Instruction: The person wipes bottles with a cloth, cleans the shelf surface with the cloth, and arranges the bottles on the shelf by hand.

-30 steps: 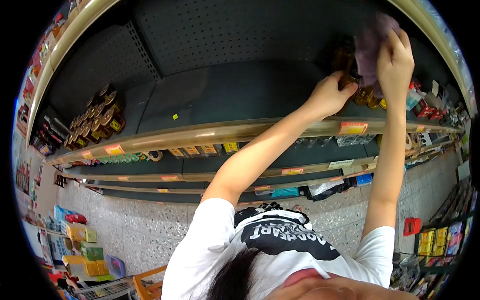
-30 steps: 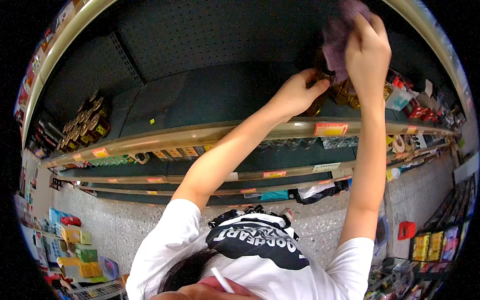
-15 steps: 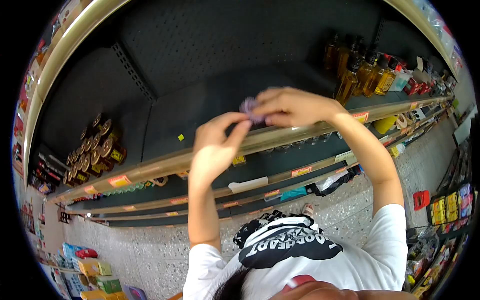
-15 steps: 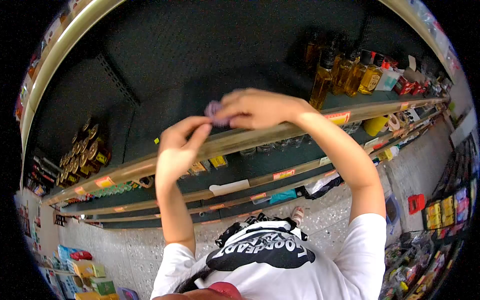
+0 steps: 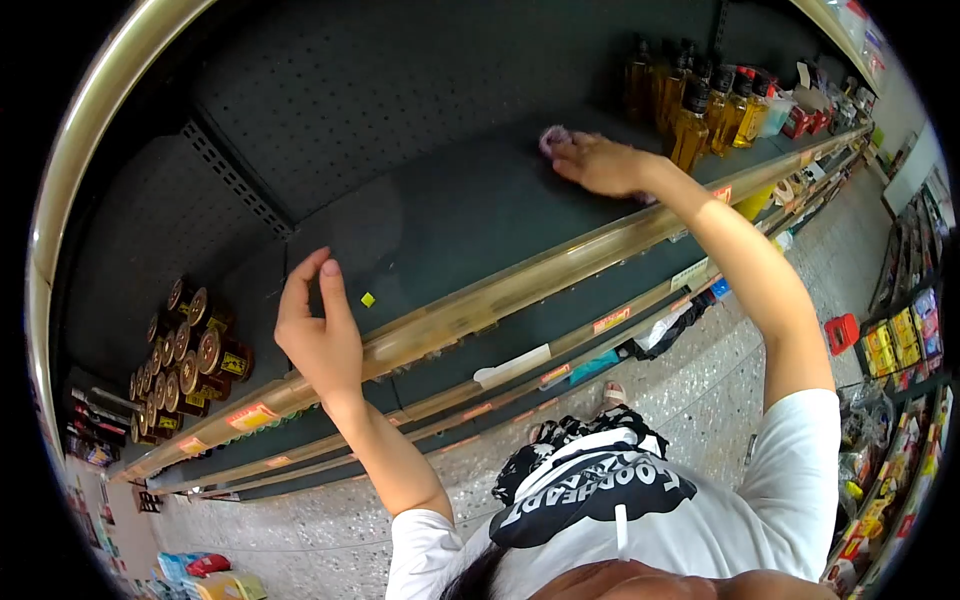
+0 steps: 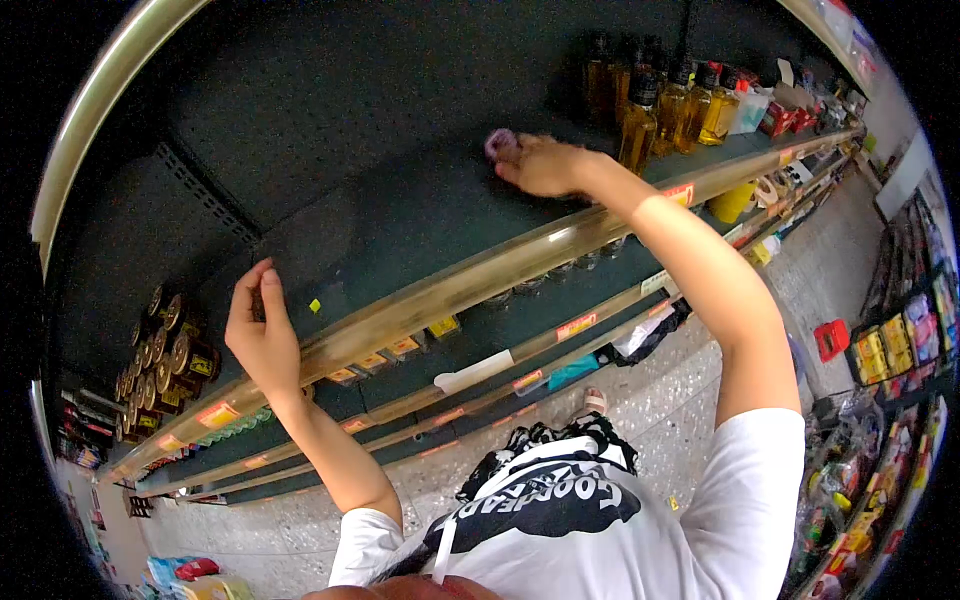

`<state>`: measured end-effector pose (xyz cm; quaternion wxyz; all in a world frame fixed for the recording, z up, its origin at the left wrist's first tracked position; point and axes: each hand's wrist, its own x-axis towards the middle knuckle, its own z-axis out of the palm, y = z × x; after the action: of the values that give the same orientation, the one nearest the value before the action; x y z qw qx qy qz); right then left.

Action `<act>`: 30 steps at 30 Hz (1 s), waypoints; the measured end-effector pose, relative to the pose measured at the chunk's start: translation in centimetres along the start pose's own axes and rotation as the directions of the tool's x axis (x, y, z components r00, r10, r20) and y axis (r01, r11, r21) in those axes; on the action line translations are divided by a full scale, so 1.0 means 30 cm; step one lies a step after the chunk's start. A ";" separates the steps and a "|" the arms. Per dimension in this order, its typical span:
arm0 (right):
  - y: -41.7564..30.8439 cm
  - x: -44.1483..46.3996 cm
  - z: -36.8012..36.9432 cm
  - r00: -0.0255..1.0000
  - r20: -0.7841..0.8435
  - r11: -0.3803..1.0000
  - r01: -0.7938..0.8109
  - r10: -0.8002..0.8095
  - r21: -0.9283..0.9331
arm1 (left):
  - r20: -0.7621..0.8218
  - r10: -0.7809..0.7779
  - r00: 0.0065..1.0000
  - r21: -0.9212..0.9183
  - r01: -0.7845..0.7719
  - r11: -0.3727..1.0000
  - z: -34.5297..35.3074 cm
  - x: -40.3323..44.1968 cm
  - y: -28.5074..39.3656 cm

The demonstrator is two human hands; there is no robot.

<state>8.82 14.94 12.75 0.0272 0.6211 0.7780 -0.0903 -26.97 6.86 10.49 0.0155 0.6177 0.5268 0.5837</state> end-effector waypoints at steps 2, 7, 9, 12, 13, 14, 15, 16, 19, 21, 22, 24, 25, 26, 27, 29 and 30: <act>0.059 0.112 0.022 0.988 -0.058 0.989 -0.141 0.144 0.051 | -0.024 -0.010 1.000 0.029 0.010 1.000 -0.015 0.007 -0.007; 0.225 0.396 0.083 0.741 -0.132 0.752 -0.655 0.658 0.071 | -0.051 0.083 0.995 0.112 -0.077 0.991 -0.053 0.012 -0.049; 0.202 0.374 0.053 0.731 -0.103 0.738 -0.666 0.675 0.108 | -0.055 0.058 0.997 0.144 -0.050 0.988 -0.067 0.010 -0.070; 0.155 0.400 0.009 0.692 -0.074 0.694 -0.705 0.718 0.146 | -0.095 0.122 0.988 0.206 -0.100 0.973 -0.083 0.004 -0.099; 0.164 0.417 0.019 0.672 -0.087 0.677 -0.720 0.735 0.153 | -0.107 0.162 0.981 0.232 -0.134 0.963 -0.087 0.003 -0.110; 0.172 0.439 0.023 0.653 -0.102 0.660 -0.734 0.750 0.160 | -0.132 0.174 0.976 0.219 -0.142 0.965 -0.086 0.002 -0.122; 0.142 0.411 0.013 0.696 -0.132 0.706 -0.676 0.706 0.211 | -0.157 0.184 0.970 0.208 -0.150 0.967 -0.083 0.003 -0.132; 0.132 0.419 0.018 0.725 -0.128 0.734 -0.651 0.676 0.192 | -0.182 0.193 0.964 0.197 -0.157 0.968 -0.080 0.003 -0.136; 0.071 0.465 0.029 0.797 -0.114 0.804 -0.578 0.593 0.135 | -0.180 0.192 0.965 0.248 -0.145 0.958 -0.065 0.008 -0.128; -0.005 0.500 0.044 0.825 -0.109 0.832 -0.547 0.555 0.098 | -0.182 0.165 0.969 0.248 -0.117 0.962 -0.066 0.002 -0.126; -0.054 0.498 0.046 0.847 -0.113 0.854 -0.508 0.519 0.115 | -0.187 0.156 0.970 0.242 -0.108 0.964 -0.065 -0.001 -0.134; -0.156 0.489 0.048 0.885 -0.130 0.892 -0.429 0.446 0.142 | -0.199 0.144 0.969 0.238 -0.094 0.967 -0.060 -0.003 -0.136; -0.201 0.493 0.051 0.908 -0.130 0.915 -0.383 0.399 0.129 | -0.207 0.139 0.968 0.245 -0.086 0.966 -0.061 -0.007 -0.135; -0.249 0.500 0.055 0.929 -0.129 0.935 -0.334 0.348 0.118 | -0.216 0.136 0.967 0.255 -0.078 0.964 -0.064 -0.010 -0.135; -0.299 0.506 0.062 0.947 -0.126 0.953 -0.282 0.295 0.107 | -0.218 0.130 0.967 0.245 -0.075 0.967 -0.067 -0.014 -0.137; -0.402 0.507 0.069 0.977 -0.127 0.982 -0.158 0.171 0.105 | -0.228 0.121 0.966 0.225 -0.068 0.972 -0.066 -0.017 -0.141; -0.450 0.511 0.074 0.986 -0.127 0.990 -0.095 0.108 0.106 | -0.230 0.136 0.964 0.225 -0.083 0.971 -0.066 -0.019 -0.143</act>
<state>-7.92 26.43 9.65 -0.0507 0.6651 0.7400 -0.0862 -31.01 7.21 8.02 -0.1483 0.5676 0.5492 0.5952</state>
